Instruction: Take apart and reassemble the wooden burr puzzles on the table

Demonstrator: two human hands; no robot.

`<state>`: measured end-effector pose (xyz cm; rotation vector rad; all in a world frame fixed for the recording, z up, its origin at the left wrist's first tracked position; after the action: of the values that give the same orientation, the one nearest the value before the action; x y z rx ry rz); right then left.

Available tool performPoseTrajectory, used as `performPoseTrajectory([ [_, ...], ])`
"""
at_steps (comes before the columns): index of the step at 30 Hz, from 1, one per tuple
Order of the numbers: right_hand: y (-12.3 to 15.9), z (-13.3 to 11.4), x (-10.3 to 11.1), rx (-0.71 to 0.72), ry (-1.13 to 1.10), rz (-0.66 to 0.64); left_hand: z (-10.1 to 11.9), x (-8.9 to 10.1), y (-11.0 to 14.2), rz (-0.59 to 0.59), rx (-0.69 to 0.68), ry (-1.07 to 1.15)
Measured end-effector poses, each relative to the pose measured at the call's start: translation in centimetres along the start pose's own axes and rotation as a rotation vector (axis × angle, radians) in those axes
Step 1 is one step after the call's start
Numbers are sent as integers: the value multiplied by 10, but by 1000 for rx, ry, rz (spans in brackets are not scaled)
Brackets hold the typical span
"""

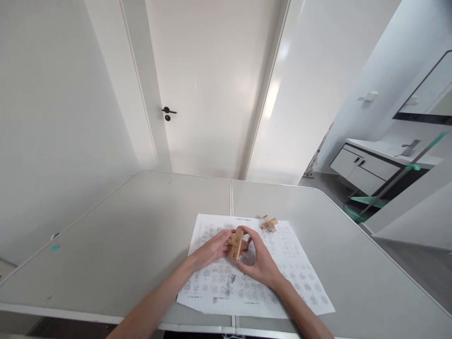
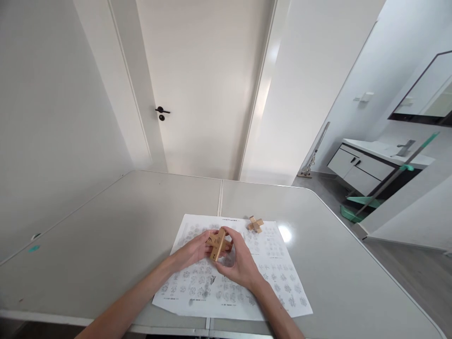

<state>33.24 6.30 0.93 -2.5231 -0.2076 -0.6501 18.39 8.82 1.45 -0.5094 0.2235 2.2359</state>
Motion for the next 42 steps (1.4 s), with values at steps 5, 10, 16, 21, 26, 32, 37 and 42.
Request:
performPoseTrajectory([
  [5, -2, -1, 1, 4, -9, 28, -2, 2, -1, 21, 1, -13],
  [10, -4, -4, 3, 1, 21, 36, -7, 9, -3, 44, 27, 54],
  [16, -4, -3, 3, 2, 50, 38, -10, 17, -4, 92, 11, 121],
  [21, -4, 0, 3, -3, 36, 39, -12, 22, -6, 117, 13, 163],
  [26, -5, -5, 4, 3, 22, 32, -12, 22, -6, 108, 17, 162],
  [32, -5, -5, 5, 26, 68, 50, -9, 30, -4, 184, -14, 124],
  [37, -4, 2, 6, 33, 102, 84, -1, 24, -4, 195, -21, 6],
  [42, -5, 6, 6, 10, 120, 98, 2, 21, -5, 221, -56, -93],
])
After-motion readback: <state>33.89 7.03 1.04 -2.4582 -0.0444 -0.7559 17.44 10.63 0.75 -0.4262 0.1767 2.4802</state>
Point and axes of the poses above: each hand's wrist, its own y-axis away from the middle knuckle, its own x-axis out of the back of the hand, z = x × y, the point moved 6 cm from there along -y, towards the middle knuckle, and after that the axes turned 1 degree about -x, right-handed, at the moved point
